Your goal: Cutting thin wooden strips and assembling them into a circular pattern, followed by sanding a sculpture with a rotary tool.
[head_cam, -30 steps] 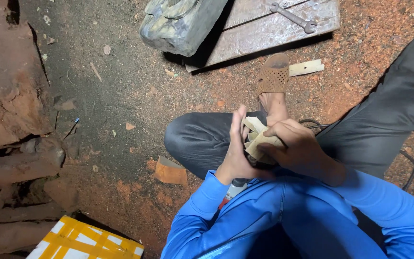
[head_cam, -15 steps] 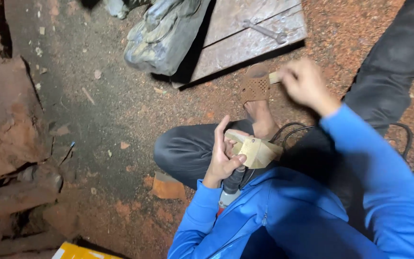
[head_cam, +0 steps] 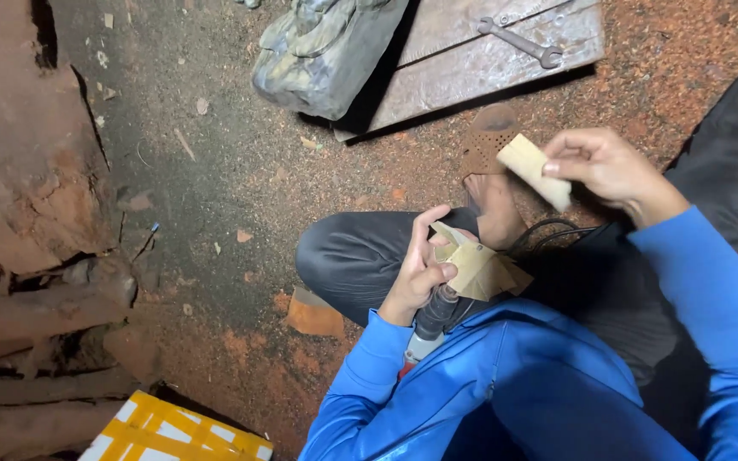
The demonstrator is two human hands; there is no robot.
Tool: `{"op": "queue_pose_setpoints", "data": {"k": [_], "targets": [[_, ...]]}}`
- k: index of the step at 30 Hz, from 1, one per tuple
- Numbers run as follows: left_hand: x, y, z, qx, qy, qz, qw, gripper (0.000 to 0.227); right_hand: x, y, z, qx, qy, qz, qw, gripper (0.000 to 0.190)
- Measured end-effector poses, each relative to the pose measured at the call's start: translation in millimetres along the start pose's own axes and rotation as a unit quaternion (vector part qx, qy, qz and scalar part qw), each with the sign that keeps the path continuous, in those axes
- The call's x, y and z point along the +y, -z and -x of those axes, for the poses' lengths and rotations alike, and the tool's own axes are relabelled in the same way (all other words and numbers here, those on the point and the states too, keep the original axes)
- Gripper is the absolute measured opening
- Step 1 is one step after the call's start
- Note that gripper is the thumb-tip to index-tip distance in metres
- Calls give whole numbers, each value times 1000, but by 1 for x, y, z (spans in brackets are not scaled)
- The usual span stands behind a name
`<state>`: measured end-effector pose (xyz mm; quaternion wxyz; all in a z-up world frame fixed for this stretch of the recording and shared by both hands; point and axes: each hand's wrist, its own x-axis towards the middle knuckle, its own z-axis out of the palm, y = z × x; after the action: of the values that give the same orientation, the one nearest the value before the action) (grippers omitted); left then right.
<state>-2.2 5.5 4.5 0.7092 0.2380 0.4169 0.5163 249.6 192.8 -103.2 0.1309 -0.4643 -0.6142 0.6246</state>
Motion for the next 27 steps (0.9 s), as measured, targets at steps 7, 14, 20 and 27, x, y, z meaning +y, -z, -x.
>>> {"op": "queue_pose_setpoints", "data": {"k": [7, 14, 20, 27], "targets": [[-26, 19, -9, -1, -50, 19, 999, 92, -64, -50, 33, -247, 30, -258, 934, 17], [-19, 2, -5, 19, -45, -18, 999, 92, -48, -66, 45, -206, -64, -269, 939, 11], [-14, -1, -4, 16, -42, -22, 999, 93, -46, -72, 51, -223, -55, -296, 927, 13], [3, -19, -9, -5, -20, 58, 998, 88, -17, -88, 44, -241, 90, -295, 920, 32]]}}
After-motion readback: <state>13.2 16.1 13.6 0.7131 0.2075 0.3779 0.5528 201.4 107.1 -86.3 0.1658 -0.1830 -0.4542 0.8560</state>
